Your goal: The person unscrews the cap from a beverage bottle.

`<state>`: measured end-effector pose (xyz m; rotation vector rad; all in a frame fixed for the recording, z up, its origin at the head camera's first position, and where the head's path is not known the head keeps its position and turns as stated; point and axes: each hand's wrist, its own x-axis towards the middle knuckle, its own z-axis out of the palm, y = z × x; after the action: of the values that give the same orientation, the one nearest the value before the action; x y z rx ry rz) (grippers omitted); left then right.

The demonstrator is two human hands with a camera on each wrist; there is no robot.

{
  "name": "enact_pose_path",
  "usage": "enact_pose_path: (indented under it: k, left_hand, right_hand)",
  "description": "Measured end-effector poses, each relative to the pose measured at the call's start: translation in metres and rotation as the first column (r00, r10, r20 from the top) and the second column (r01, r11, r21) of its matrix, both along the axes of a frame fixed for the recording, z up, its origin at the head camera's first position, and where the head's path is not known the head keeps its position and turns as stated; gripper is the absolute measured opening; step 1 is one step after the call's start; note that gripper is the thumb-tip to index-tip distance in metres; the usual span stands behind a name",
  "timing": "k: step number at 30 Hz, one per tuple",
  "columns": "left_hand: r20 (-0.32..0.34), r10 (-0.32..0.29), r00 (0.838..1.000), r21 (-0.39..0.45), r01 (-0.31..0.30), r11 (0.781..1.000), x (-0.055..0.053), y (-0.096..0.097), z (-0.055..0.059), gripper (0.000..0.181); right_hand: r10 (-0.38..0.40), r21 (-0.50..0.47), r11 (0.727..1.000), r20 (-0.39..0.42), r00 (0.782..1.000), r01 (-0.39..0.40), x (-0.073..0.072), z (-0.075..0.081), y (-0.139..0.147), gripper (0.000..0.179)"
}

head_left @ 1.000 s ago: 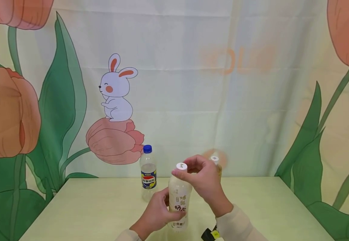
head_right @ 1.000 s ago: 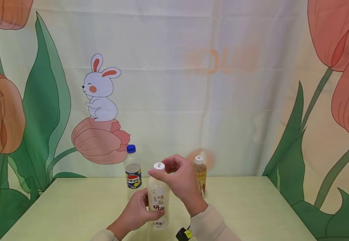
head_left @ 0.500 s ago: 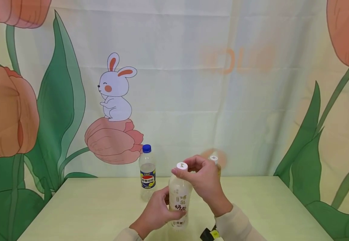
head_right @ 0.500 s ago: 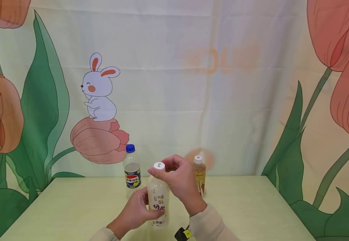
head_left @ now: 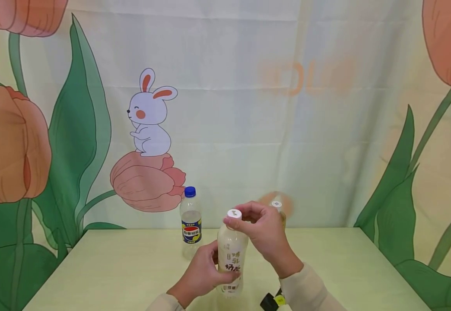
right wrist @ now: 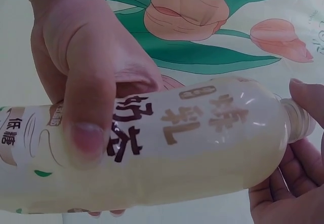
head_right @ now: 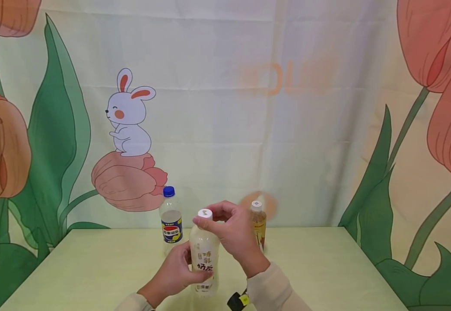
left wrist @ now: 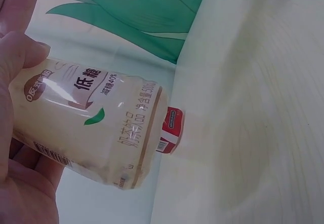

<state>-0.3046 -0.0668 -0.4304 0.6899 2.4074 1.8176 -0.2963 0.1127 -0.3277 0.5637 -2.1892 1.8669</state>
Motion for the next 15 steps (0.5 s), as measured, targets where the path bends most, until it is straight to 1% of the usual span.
enact_pose_path:
  k: [8,11,15]
  left_hand:
    - [-0.013,0.002,1.0,-0.002,-0.002,1.0,-0.0008,0.0002,-0.0027,0.056]
    - [-0.021,0.002,1.0,0.002,-0.002,1.0,-0.0006,0.0008,-0.0027,0.056]
    - [-0.028,0.004,1.0,0.005,-0.004,1.0,-0.0008,0.0016,-0.0019,0.056]
  right_hand:
    - [0.066,-0.021,0.998,0.019,0.998,-0.065,-0.0015,-0.0004,0.002,0.028]
    - [0.07,-0.027,0.997,0.019,0.997,-0.07,-0.0023,-0.0012,0.0024,0.029]
    - [0.055,-0.035,0.998,0.015,0.998,-0.055,-0.0035,-0.0035,0.0024,0.033]
